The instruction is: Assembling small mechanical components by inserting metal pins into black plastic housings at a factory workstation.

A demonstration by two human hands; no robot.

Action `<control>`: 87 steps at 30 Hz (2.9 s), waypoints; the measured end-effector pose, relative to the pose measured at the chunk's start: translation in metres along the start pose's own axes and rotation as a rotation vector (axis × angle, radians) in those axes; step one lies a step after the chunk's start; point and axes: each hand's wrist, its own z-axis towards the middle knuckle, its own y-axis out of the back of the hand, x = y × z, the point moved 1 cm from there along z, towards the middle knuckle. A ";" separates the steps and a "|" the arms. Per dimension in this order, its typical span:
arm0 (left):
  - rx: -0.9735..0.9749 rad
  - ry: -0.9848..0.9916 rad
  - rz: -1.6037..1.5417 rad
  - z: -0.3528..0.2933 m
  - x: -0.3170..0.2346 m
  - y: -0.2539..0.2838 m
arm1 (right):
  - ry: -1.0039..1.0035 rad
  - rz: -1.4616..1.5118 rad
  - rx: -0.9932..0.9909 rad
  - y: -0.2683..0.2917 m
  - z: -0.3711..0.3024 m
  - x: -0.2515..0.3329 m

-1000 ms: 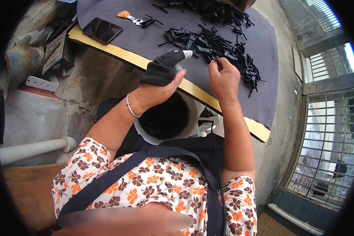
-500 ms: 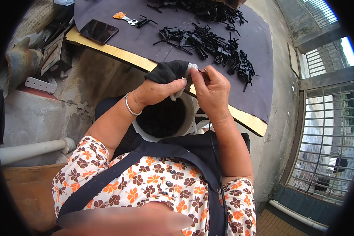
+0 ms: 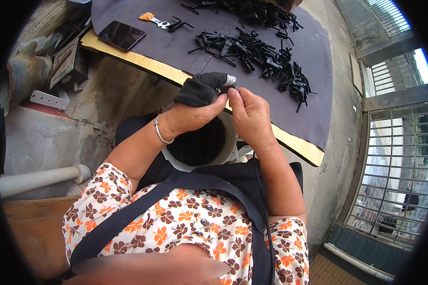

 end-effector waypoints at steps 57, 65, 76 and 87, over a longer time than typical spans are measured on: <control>0.333 0.030 0.097 -0.001 -0.003 0.009 | -0.149 0.264 0.227 0.004 0.003 0.007; 0.330 -0.261 0.441 -0.002 0.005 0.017 | -0.027 -0.622 -0.243 0.021 0.064 -0.042; 0.170 -0.409 0.348 0.006 0.016 0.011 | 0.140 -0.440 0.095 0.025 0.000 0.002; 0.202 0.049 -0.115 0.003 0.020 -0.001 | 0.471 -0.140 0.026 0.007 -0.012 0.034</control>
